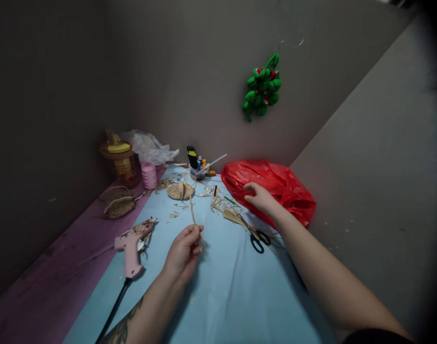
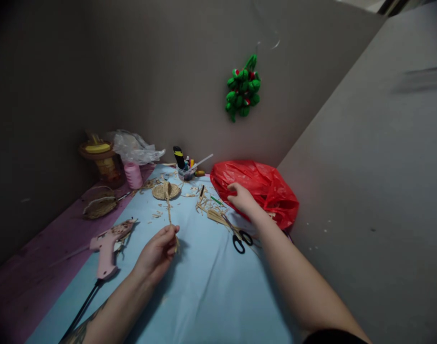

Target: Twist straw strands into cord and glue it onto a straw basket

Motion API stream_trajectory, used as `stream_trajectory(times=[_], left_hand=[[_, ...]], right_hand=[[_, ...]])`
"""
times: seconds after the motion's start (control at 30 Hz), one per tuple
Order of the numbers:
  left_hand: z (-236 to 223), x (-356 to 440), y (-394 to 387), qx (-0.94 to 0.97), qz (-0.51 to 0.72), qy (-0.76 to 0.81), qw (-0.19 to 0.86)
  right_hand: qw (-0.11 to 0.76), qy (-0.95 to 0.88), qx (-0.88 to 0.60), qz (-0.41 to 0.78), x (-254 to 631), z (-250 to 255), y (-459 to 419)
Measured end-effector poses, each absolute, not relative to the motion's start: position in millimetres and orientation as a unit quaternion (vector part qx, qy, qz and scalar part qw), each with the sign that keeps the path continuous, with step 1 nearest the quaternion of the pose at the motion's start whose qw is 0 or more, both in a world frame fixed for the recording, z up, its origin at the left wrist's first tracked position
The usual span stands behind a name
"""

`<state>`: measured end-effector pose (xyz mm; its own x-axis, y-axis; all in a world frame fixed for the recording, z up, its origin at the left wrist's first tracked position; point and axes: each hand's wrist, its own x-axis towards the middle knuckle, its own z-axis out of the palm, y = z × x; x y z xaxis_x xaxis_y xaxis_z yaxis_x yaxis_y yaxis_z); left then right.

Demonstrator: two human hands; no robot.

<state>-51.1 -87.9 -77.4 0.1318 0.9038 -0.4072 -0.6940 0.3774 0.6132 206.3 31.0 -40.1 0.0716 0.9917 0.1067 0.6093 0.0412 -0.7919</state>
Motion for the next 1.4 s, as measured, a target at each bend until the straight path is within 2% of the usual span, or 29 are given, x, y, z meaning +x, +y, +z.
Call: stream_trajectory(times=[0.07,0.2,0.37,0.5,0.6,0.7,0.8,0.9,1.17,1.27,1.4], left_hand=[[-78.2,-52.3,-87.5,0.128,0.549,0.376,0.736],[-78.4,-54.2,-86.1,0.112,0.561,0.375,0.729],[-76.9,-55.4,-84.9,0.093,0.571,0.385,0.719],[-75.9,-55.9,-85.0,0.095,0.573,0.38,0.72],[-74.6,-55.5,-85.4,0.089,0.57,0.379,0.724],[-73.3,-54.7,-86.2,0.085,0.569,0.379,0.725],[-73.1,-54.4,-86.9,0.087,0.568,0.376,0.727],[-73.4,-54.8,-86.9,0.09,0.567,0.375,0.728],[-71.5,-55.0,-87.2,0.096,0.567,0.374,0.728],[-72.3,-55.8,-86.4,0.092,0.564,0.378,0.729],[-74.2,-56.4,-85.2,0.104,0.563,0.375,0.73]], right_hand=[[0.287,-0.684,-0.653,0.154,203.7,-46.4,29.0],[0.166,-0.747,-0.633,0.119,187.7,-61.0,18.1],[0.074,-0.862,-0.5,0.048,162.3,-74.2,2.7],[0.044,-0.864,-0.502,0.015,157.2,-82.5,2.5],[0.1,-0.833,-0.541,0.058,161.4,-86.7,11.1],[0.242,-0.762,-0.58,0.157,166.8,-86.1,21.1],[0.366,-0.661,-0.58,0.304,170.6,-78.2,26.3],[0.394,-0.601,-0.573,0.394,172.3,-65.4,25.8],[0.446,-0.575,-0.522,0.444,164.8,-35.2,16.0],[0.5,-0.555,-0.491,0.447,161.7,-4.5,10.9],[0.606,-0.559,-0.43,0.368,158.1,54.2,-6.1]])
